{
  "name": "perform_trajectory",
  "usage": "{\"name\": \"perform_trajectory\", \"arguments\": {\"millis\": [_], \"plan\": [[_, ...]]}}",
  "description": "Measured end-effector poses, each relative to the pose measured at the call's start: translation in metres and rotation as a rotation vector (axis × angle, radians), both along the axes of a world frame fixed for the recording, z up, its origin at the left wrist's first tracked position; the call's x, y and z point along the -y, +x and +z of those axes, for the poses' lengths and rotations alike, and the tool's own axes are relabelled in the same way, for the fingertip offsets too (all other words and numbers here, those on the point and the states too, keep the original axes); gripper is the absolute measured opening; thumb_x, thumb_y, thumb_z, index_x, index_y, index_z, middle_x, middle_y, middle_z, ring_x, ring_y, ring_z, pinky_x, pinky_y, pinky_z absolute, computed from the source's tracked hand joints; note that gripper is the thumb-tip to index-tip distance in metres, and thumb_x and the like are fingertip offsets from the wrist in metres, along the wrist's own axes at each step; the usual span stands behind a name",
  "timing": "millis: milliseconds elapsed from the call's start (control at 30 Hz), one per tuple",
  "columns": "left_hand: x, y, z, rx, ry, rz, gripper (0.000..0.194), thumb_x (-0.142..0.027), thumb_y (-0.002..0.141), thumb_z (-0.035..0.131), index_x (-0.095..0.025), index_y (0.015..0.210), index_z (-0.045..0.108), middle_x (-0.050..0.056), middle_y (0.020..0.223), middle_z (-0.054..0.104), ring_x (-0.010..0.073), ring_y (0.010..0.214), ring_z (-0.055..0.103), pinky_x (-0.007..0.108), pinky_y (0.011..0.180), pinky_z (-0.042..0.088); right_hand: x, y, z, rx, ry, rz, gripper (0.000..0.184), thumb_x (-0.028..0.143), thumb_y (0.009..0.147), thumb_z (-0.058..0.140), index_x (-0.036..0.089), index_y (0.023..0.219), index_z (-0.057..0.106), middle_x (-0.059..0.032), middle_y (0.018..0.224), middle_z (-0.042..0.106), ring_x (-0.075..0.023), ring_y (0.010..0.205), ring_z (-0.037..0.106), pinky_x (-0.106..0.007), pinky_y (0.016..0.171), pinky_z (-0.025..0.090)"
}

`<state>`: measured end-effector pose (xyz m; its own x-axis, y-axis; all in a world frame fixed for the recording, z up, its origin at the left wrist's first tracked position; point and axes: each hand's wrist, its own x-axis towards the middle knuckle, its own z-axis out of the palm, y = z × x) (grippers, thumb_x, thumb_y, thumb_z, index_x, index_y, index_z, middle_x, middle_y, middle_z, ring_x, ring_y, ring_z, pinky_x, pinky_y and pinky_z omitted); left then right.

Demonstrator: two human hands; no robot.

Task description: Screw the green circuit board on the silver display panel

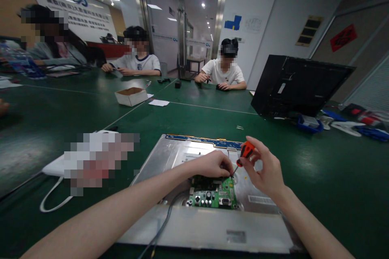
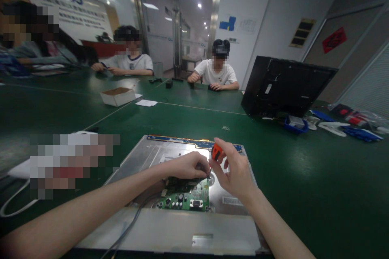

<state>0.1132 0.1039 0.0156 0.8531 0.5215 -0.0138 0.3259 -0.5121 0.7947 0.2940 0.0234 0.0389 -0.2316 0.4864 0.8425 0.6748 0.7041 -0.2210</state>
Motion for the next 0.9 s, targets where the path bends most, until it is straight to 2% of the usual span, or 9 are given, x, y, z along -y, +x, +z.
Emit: {"name": "perform_trajectory", "arguments": {"millis": [167, 300, 433, 567, 767, 900], "plan": [[-0.0002, 0.0002, -0.0008, 0.0, 0.005, 0.008, 0.016, -0.006, 0.075, 0.065, -0.015, 0.08, 0.078, -0.001, 0.071, 0.071, 0.0118, 0.064, 0.06, 0.02, 0.066, 0.045, 0.0011, -0.0011, -0.0003, -0.017, -0.024, 0.002, 0.044, 0.02, 0.099, 0.051, 0.025, 0.141, 0.042, 0.0016, 0.078, 0.067, -0.0123, 0.053, 0.064, -0.021, 0.044, 0.053], [-0.0006, -0.0001, -0.0009, 0.001, 0.01, 0.008, 0.017, -0.006, 0.074, 0.065, -0.015, 0.081, 0.078, -0.001, 0.072, 0.071, 0.0119, 0.065, 0.06, 0.02, 0.067, 0.045, 0.0, -0.0008, -0.0011, -0.04, 0.004, -0.031, 0.04, 0.026, 0.098, 0.057, 0.025, 0.136, 0.043, 0.0031, 0.078, 0.062, -0.0106, 0.05, 0.06, -0.02, 0.043, 0.051], [-0.0005, -0.001, -0.0002, -0.002, 0.007, 0.001, 0.018, -0.007, 0.075, 0.065, -0.015, 0.082, 0.079, -0.001, 0.071, 0.071, 0.0125, 0.065, 0.061, 0.021, 0.067, 0.045, -0.0016, 0.0003, -0.0016, -0.062, 0.014, -0.006, 0.04, 0.031, 0.097, 0.061, 0.027, 0.133, 0.044, 0.0039, 0.08, 0.059, -0.0093, 0.049, 0.057, -0.019, 0.042, 0.05], [0.0001, -0.0011, 0.0, 0.002, 0.004, 0.0, 0.017, -0.007, 0.075, 0.065, -0.015, 0.081, 0.078, -0.001, 0.07, 0.07, 0.0123, 0.065, 0.061, 0.02, 0.066, 0.044, -0.001, 0.0005, 0.0004, -0.06, 0.022, 0.002, 0.04, 0.026, 0.096, 0.063, 0.03, 0.133, 0.049, 0.0006, 0.092, 0.057, -0.0088, 0.054, 0.056, -0.02, 0.044, 0.051], [-0.0001, 0.0006, -0.0007, 0.001, 0.001, 0.003, 0.018, -0.004, 0.074, 0.064, -0.015, 0.078, 0.077, -0.002, 0.068, 0.069, 0.0116, 0.064, 0.06, 0.019, 0.063, 0.044, 0.004, -0.0045, 0.006, -0.028, -0.029, 0.021, 0.045, 0.015, 0.1, 0.05, 0.031, 0.142, 0.049, -0.0055, 0.106, 0.058, -0.0109, 0.067, 0.062, -0.023, 0.052, 0.056], [-0.0001, 0.0001, -0.0001, 0.002, 0.001, -0.001, 0.017, -0.005, 0.074, 0.064, -0.014, 0.078, 0.077, -0.002, 0.068, 0.069, 0.0118, 0.064, 0.06, 0.019, 0.064, 0.044, 0.0038, -0.0048, 0.0046, -0.029, -0.019, 0.045, 0.043, 0.015, 0.1, 0.049, 0.026, 0.141, 0.047, -0.0054, 0.1, 0.063, -0.0116, 0.066, 0.063, -0.021, 0.05, 0.054]]}}
